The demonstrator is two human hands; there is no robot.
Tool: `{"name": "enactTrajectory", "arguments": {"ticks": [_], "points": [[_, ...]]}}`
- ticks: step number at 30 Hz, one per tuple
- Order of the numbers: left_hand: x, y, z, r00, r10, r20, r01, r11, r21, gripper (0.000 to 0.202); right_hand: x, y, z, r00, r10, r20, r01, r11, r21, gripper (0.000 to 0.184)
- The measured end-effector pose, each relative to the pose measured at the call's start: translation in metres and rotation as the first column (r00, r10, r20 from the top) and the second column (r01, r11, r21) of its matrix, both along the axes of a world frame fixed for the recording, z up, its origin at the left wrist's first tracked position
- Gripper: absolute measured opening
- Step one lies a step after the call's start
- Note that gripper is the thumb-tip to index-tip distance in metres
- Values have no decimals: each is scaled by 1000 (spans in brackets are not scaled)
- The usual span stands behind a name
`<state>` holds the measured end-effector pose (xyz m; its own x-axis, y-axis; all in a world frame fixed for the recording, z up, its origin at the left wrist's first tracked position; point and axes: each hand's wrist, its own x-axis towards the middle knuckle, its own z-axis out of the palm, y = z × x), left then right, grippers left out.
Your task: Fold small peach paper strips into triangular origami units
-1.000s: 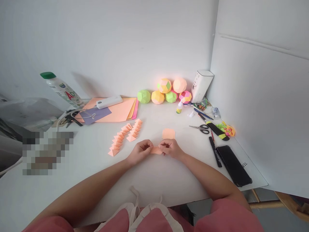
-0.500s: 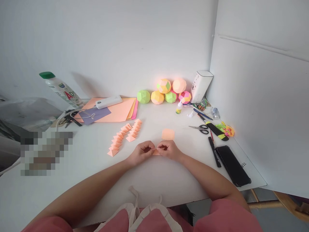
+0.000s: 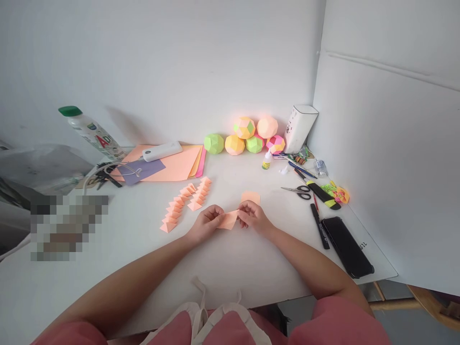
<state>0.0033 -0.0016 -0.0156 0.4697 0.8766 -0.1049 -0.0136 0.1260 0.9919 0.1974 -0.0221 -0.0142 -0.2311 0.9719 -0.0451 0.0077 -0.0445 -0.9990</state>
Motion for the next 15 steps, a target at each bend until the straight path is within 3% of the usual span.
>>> {"name": "enactTrajectory", "arguments": {"ticks": [6,10,15], "points": [[1,0,-1,1000,-8,23,9,1000,-24,34,0,0,-3,974,61,217,-67,998,17,29],[-2,1,-3,998,-58,-13,58,998,-33,36,-1,0,-2,975,76,209,-86,996,40,28],[-1,-1,2,982,-161,97,162,987,-1,29,-3,-1,4,978,75,196,-87,995,55,30]]}}
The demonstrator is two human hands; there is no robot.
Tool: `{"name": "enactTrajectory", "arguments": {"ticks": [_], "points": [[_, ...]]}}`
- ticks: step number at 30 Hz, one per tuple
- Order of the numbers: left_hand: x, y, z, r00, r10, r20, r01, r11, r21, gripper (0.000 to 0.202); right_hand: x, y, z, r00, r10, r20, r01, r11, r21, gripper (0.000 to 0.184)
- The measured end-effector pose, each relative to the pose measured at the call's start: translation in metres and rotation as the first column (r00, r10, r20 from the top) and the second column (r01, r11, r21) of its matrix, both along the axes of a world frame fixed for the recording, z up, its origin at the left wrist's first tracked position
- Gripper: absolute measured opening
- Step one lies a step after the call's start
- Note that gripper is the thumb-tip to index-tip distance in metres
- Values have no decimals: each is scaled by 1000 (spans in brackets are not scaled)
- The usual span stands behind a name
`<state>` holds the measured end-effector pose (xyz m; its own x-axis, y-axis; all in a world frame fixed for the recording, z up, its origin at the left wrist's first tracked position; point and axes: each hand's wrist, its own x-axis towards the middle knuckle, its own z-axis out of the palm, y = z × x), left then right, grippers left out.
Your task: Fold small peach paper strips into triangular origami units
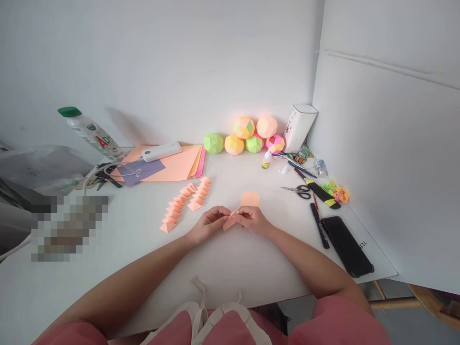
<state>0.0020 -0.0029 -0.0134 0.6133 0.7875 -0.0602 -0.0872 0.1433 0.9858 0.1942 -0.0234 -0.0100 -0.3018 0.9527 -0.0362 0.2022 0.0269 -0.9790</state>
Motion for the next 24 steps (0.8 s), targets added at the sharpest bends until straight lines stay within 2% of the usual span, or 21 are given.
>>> {"name": "enactTrajectory", "arguments": {"ticks": [5,12,18,21,24], "points": [[1,-2,5,993,-85,86,83,996,32,31,0,-1,1,999,-3,37,2,1000,7,33],[-2,-2,-1,994,-108,11,106,987,119,23,-1,-2,2,997,37,68,-38,999,12,36],[-4,-2,1,994,-107,27,105,993,46,23,1,1,-6,995,60,82,-67,994,85,30],[-4,-2,0,997,-73,33,70,993,99,22,2,2,-10,995,65,75,-74,990,122,25],[-3,-1,-2,996,-83,27,76,979,191,25,3,2,-11,995,67,70,-74,992,104,25]]}}
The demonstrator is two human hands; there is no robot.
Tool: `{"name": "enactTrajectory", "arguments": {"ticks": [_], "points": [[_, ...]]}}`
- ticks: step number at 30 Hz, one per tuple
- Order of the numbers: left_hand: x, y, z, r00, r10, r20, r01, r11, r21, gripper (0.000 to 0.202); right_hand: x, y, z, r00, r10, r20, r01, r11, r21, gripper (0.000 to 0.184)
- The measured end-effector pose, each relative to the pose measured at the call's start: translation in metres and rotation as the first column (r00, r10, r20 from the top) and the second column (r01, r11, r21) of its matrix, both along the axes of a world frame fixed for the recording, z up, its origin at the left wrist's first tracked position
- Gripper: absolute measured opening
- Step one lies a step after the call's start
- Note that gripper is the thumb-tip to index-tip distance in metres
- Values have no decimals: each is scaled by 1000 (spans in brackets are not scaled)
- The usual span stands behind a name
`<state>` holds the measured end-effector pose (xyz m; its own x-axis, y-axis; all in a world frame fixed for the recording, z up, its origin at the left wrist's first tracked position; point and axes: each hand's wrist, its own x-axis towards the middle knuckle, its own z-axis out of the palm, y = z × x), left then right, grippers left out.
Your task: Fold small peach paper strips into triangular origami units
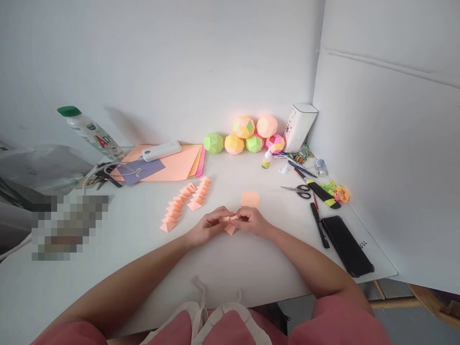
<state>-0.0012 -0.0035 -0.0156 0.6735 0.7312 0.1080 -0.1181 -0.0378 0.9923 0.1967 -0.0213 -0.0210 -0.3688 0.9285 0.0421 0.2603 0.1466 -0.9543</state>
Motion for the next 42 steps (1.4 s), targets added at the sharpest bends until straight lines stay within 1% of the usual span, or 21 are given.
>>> {"name": "enactTrajectory", "arguments": {"ticks": [3,5,8,10,13,15,19,23,27,30,34,42], "points": [[0,2,-3,999,-31,12,30,997,73,31,0,0,1,1000,-4,13,4,1000,-9,28],[0,3,-6,999,-31,8,30,996,88,33,0,0,3,1000,-4,19,4,1000,-10,29],[0,3,-10,1000,-6,-16,7,996,90,34,0,0,4,1000,-9,14,9,1000,-15,27],[0,3,-11,998,32,-58,-27,996,84,34,0,0,5,1000,-17,-7,16,1000,-26,26],[1,2,-7,982,104,-157,-90,992,92,32,0,0,5,999,-37,-39,35,998,-50,25],[2,1,-3,966,143,-216,-116,984,134,29,0,-1,5,996,-72,-44,70,996,-56,27],[3,-1,4,946,164,-279,-98,967,236,28,-1,-1,4,991,-121,-51,119,992,-44,29],[4,-1,2,941,189,-280,-109,954,278,31,0,-1,1,985,-156,-79,151,986,-63,30],[4,-2,1,942,193,-276,-110,952,287,30,0,-1,-2,972,-189,-139,174,978,-115,28],[4,-2,3,940,193,-280,-110,952,285,30,-1,0,-2,963,-208,-170,189,974,-123,27],[4,-1,5,940,179,-291,-92,952,291,31,-1,1,0,966,-191,-173,172,978,-121,25],[3,0,0,938,170,-301,-74,950,304,33,0,2,5,967,-182,-176,156,976,-150,22]]}}
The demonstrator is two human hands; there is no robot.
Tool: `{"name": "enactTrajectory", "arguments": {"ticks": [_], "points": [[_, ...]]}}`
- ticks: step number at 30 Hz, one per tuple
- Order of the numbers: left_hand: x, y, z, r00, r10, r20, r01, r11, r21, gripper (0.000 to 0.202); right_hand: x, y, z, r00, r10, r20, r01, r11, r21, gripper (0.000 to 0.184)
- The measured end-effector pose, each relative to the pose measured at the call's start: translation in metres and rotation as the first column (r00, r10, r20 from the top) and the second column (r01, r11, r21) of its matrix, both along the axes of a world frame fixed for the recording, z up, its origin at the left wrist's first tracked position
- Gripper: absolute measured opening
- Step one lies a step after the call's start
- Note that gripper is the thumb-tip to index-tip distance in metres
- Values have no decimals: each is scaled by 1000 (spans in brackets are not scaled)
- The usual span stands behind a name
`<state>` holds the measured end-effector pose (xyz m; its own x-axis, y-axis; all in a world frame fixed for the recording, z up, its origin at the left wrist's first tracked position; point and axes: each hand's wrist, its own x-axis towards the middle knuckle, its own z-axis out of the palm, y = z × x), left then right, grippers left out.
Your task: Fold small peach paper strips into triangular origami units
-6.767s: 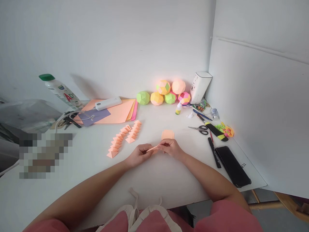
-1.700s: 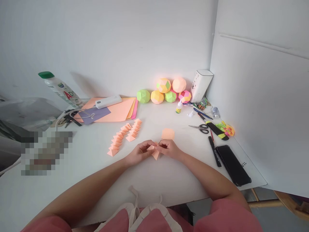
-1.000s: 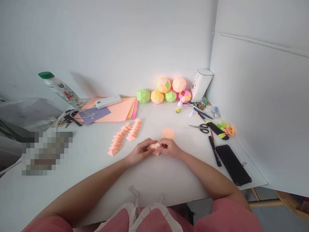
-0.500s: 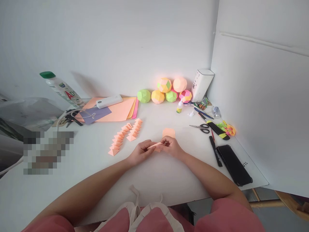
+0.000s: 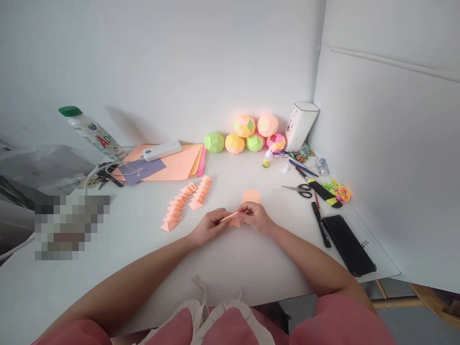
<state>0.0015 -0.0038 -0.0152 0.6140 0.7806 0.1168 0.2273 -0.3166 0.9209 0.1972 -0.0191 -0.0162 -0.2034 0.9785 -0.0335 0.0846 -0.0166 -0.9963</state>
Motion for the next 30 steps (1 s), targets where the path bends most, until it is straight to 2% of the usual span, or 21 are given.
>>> {"name": "enactTrajectory", "arguments": {"ticks": [14,22,27,30], "points": [[1,0,1,1000,-12,2,12,1000,-12,32,2,2,-1,998,32,-46,-32,999,-2,21],[1,1,-2,994,68,85,-51,981,-187,28,2,-2,3,999,21,24,-22,1000,16,23],[1,1,1,992,60,113,-32,971,-235,29,-4,-7,4,996,13,92,-25,991,130,20],[2,0,1,989,51,139,-3,946,-323,29,-4,-7,3,990,6,144,-24,992,121,21]]}}
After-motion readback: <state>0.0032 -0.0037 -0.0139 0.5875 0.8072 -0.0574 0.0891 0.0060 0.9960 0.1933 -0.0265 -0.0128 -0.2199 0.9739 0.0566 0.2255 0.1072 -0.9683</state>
